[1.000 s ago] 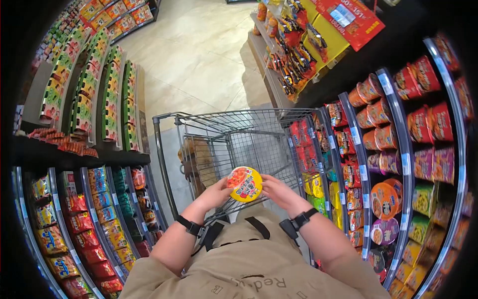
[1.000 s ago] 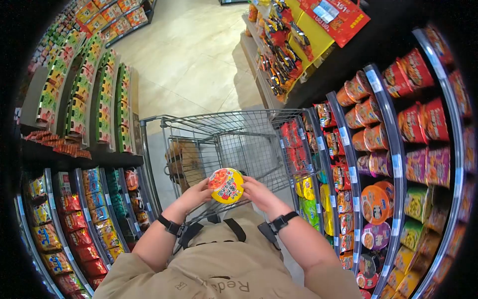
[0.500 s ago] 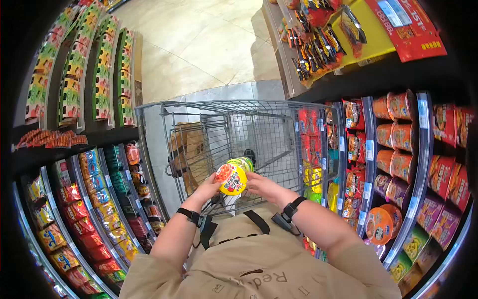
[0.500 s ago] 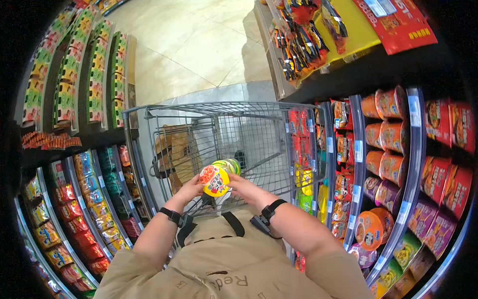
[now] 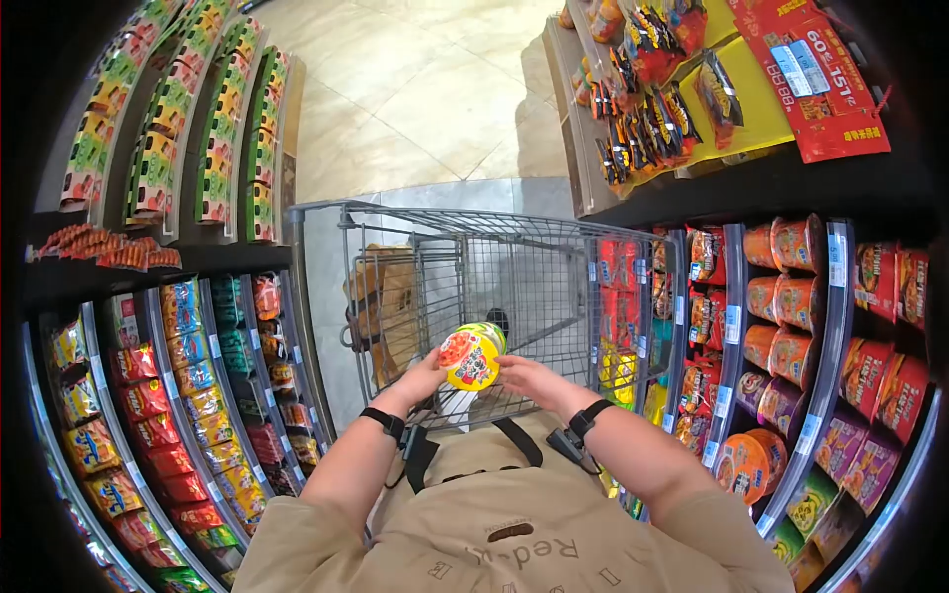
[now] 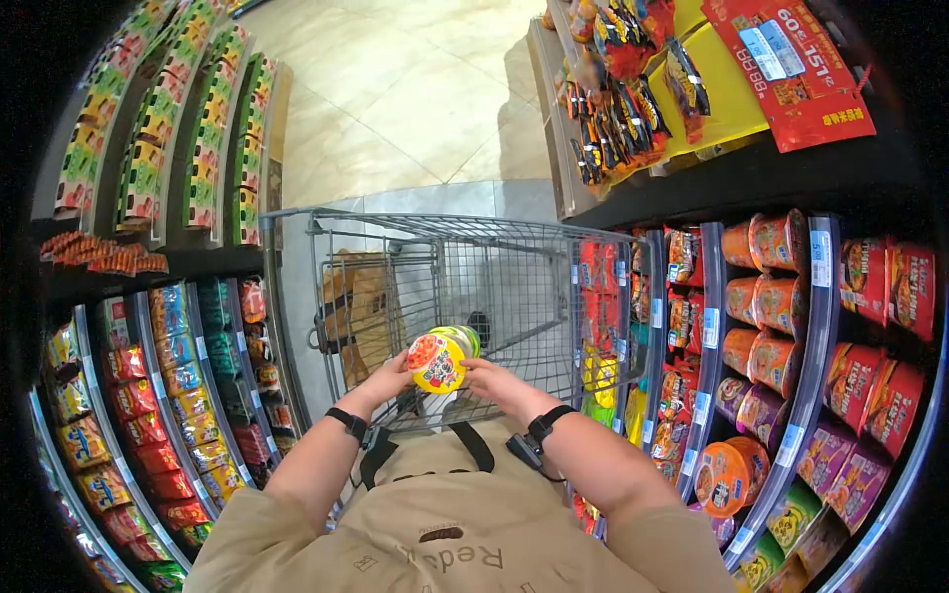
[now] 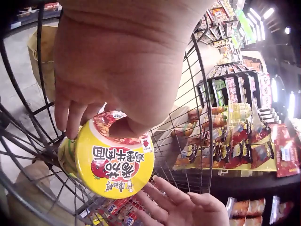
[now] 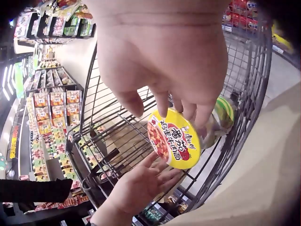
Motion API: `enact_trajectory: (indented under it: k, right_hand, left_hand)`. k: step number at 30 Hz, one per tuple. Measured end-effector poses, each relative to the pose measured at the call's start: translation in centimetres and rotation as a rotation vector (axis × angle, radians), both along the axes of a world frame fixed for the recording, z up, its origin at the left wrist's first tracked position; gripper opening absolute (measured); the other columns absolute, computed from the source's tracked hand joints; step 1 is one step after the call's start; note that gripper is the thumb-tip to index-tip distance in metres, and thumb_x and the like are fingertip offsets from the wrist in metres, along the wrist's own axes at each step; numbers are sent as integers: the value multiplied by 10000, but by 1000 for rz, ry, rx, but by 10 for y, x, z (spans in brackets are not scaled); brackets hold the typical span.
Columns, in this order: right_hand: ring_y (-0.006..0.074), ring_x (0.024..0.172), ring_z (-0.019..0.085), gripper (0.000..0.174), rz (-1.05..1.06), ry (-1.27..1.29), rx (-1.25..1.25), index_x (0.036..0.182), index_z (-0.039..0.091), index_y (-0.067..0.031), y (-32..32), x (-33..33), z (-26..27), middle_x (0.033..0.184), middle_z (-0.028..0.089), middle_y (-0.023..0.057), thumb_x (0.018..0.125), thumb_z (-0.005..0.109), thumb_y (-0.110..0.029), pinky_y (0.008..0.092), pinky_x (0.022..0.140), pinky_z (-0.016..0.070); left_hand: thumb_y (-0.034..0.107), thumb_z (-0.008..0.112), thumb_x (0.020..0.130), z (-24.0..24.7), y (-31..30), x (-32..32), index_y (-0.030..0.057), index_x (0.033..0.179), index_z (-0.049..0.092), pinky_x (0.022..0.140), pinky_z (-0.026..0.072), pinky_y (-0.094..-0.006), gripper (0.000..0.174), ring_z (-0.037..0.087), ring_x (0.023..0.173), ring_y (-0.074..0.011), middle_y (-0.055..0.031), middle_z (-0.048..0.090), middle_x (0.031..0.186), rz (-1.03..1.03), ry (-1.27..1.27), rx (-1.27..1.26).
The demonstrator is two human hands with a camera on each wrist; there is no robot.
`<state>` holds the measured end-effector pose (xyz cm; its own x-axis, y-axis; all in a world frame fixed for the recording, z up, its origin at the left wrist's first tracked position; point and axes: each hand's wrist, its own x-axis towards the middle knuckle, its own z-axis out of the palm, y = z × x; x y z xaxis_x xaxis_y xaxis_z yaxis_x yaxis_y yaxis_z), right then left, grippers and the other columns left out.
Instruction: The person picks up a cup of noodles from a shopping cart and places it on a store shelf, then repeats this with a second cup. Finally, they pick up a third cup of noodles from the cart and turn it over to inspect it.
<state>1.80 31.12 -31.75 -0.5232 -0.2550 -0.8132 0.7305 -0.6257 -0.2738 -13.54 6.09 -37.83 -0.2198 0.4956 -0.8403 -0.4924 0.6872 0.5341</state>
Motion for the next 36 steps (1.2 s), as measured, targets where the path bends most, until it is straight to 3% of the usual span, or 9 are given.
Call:
enact_trajectory:
  k: [5,8,10,12,14,18,24,27,36]
  right_hand:
    - [231,1507,409,485,-144,-76,17,1505,512,-68,0,9,6,1575,489,93,1049,588,-215,437,1223,333]
    - [260,1501,422,481,-233,-40,67,1493,504,-63,2,23,4,1574,493,120,1048,579,-230,451,1218,346]
    - [278,1490,436,487,-247,8,110,1490,491,-58,2,25,14,1567,497,142,1047,571,-246,459,1212,355]
    - [288,1460,475,493,-385,30,66,1487,484,-47,-3,25,34,1563,504,165,1040,575,-232,462,1195,377]
    - [299,1426,507,482,-420,39,66,1475,494,-31,-14,22,56,1544,522,178,1034,572,-210,464,1176,398]
    - [311,1383,547,474,-426,116,85,1465,497,-20,-40,23,80,1493,569,191,1034,566,-204,460,1150,428]
    - [317,1308,600,446,-398,152,150,1429,525,-15,-93,41,92,1436,606,192,1032,570,-214,455,1102,477]
    - [315,1288,612,423,-388,156,207,1406,544,-16,-118,60,105,1405,624,188,1029,569,-206,452,1083,492]
    - [322,1290,610,427,-610,65,385,1431,511,-20,-188,183,129,1410,612,197,1032,541,-169,457,1070,500]
  left_hand:
    - [108,591,995,24,1,-3,125,1713,19,869,523,-265,918,634,1082,-109,-86,642,1416,66,-169,-68]
    - [115,598,968,19,-13,-6,110,1706,105,964,540,-323,888,665,1189,-203,-147,609,1479,19,-55,18]
    - [128,594,947,62,-12,-21,90,1684,209,1076,511,-383,833,633,1310,-322,-212,584,1509,-314,211,-129]
    - [139,587,945,72,-30,-24,65,1638,335,1143,464,-406,741,579,1383,-373,-255,577,1502,-306,355,-65]
    - [194,579,950,92,-50,-27,25,1583,410,1138,462,-437,677,594,1360,-368,-290,618,1426,-328,513,42]
    - [134,564,959,159,-88,-31,28,1554,461,1102,490,-402,613,631,1308,-356,-259,645,1405,-194,497,152]
    - [110,561,980,195,-181,-24,39,1483,542,969,550,-379,508,707,1100,-286,-189,692,1338,-104,634,183]
    - [119,574,978,195,-230,-22,55,1462,567,887,561,-354,488,694,986,-199,-138,717,1282,-42,602,215]
    - [100,583,974,139,-288,-31,51,1373,614,877,552,-352,403,667,886,-191,-127,742,1212,9,631,339]
